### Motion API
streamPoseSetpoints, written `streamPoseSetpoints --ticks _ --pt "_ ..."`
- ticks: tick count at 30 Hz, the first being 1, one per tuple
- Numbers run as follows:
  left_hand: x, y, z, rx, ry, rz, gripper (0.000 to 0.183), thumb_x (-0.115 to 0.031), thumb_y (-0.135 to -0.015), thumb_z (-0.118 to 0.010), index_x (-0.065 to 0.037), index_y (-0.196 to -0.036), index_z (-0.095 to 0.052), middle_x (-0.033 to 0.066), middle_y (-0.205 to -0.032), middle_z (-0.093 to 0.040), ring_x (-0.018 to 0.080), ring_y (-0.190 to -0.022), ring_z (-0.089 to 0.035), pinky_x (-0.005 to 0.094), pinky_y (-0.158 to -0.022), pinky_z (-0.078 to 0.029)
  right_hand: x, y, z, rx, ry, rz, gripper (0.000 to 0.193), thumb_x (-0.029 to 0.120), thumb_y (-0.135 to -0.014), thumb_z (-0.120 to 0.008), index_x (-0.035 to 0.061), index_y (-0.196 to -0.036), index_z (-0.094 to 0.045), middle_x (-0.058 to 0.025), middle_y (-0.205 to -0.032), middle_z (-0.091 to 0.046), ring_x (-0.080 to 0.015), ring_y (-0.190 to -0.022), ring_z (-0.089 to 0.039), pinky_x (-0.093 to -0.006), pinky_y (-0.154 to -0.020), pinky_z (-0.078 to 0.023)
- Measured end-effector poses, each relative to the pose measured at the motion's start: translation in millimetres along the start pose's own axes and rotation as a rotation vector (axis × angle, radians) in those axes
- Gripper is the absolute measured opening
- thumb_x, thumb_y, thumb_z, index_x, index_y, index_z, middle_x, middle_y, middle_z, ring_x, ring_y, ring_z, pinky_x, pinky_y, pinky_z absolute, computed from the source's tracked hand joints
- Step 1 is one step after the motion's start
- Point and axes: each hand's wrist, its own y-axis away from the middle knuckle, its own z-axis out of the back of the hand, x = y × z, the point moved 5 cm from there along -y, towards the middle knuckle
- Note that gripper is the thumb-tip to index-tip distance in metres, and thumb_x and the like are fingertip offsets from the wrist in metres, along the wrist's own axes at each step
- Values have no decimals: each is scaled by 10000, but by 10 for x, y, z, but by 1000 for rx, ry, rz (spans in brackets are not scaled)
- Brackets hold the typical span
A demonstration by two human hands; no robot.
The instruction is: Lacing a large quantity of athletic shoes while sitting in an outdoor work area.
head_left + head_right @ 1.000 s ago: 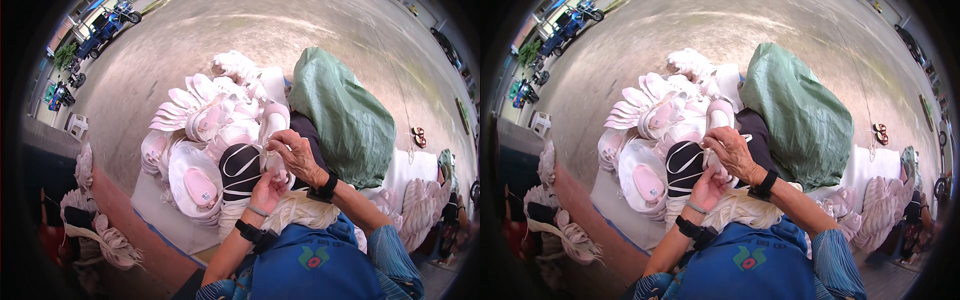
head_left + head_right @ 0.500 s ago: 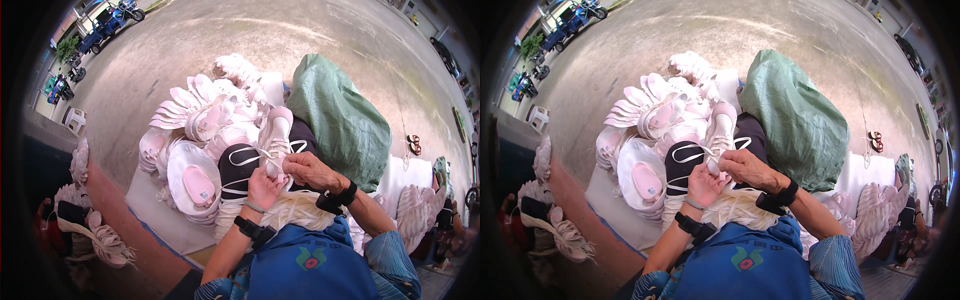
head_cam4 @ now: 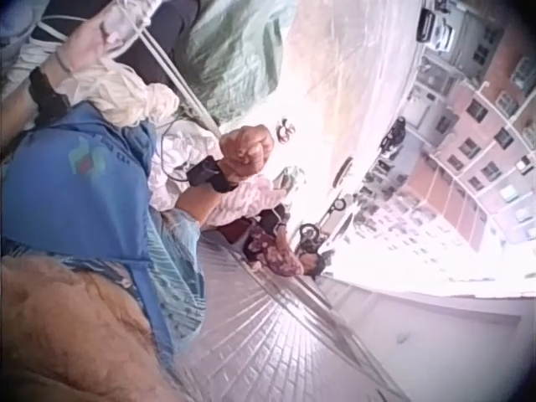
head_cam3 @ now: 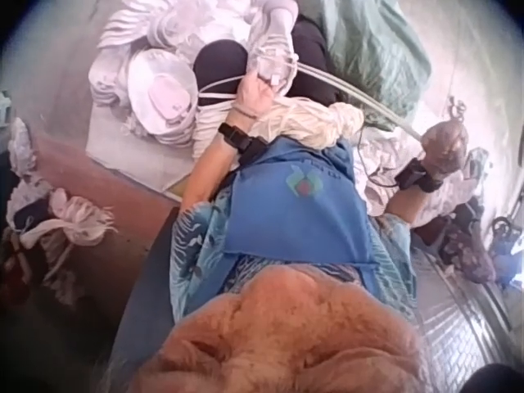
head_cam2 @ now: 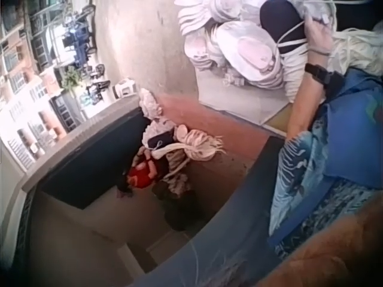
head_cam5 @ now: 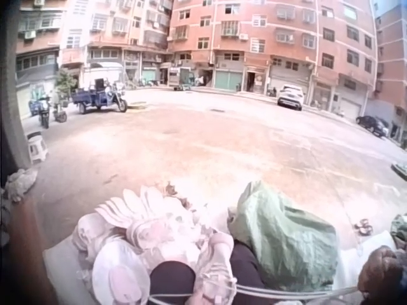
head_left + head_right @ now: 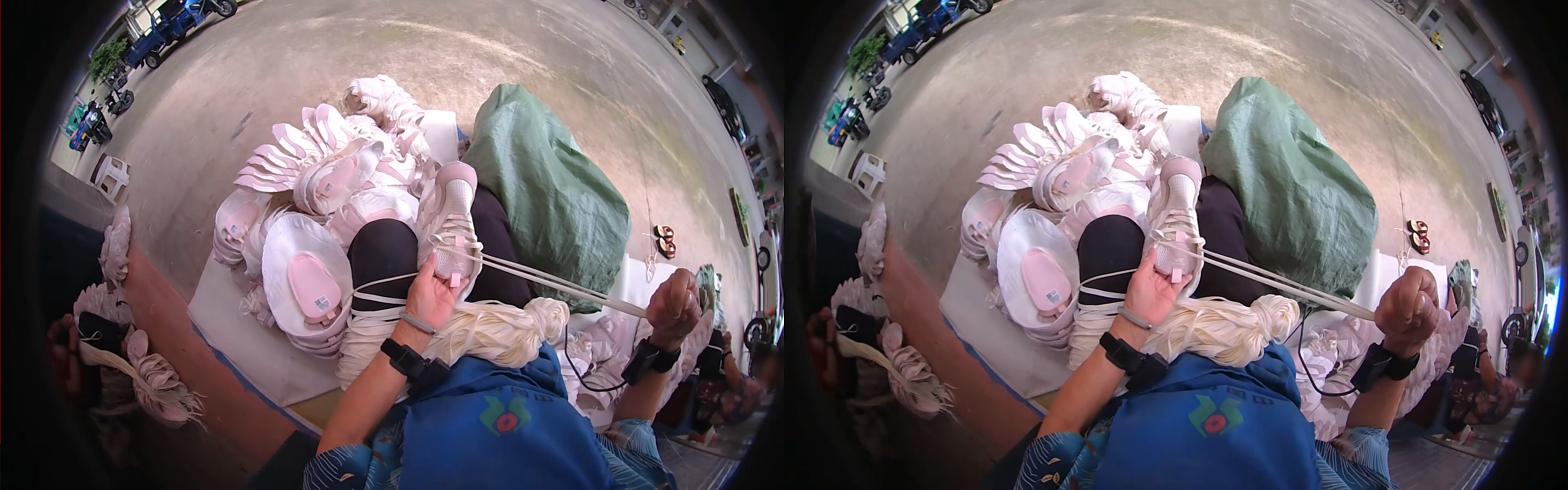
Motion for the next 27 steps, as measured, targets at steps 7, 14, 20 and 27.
streamPoseSetpoints --ticks 7,14,20,27 --pt "-72 -25 50 5 20 -41 456 -364 -1016 -379 -83 -1375 -394 76 -1362 -481 249 -1233 -482 486 -1046 -371 -1112 -522 -198 -164 721 -576 115 137 -902 -613 23 -902 -626 52 -737 -547 -25 -654 -476 -192 -557 -389" --pt "-10 -8 52 14 27 -2 449 -368 -1022 -357 -87 -1371 -394 73 -1347 -481 239 -1241 -466 460 -1080 -343 -1939 -1111 -553 159 1419 -74 197 165 -810 -638 -3 -912 -621 -153 -847 -583 -306 -737 -616 -396 -650 -491" --pt "-39 16 109 21 67 -2 442 -423 -992 -420 -118 -1307 -476 36 -1259 -538 176 -1162 -508 402 -1039 -381 -2356 -1274 -633 221 1683 -174 209 214 -824 -610 8 -814 -580 -186 -838 -586 -382 -703 -609 -462 -624 -487" --pt "-7 -78 171 28 103 -7 445 -416 -980 -453 -113 -1305 -483 35 -1207 -579 173 -1124 -541 338 -1031 -380 -2619 -1258 -604 338 1734 -154 194 168 -805 -588 -10 -731 -563 -181 -738 -581 -382 -661 -605 -462 -589 -484"
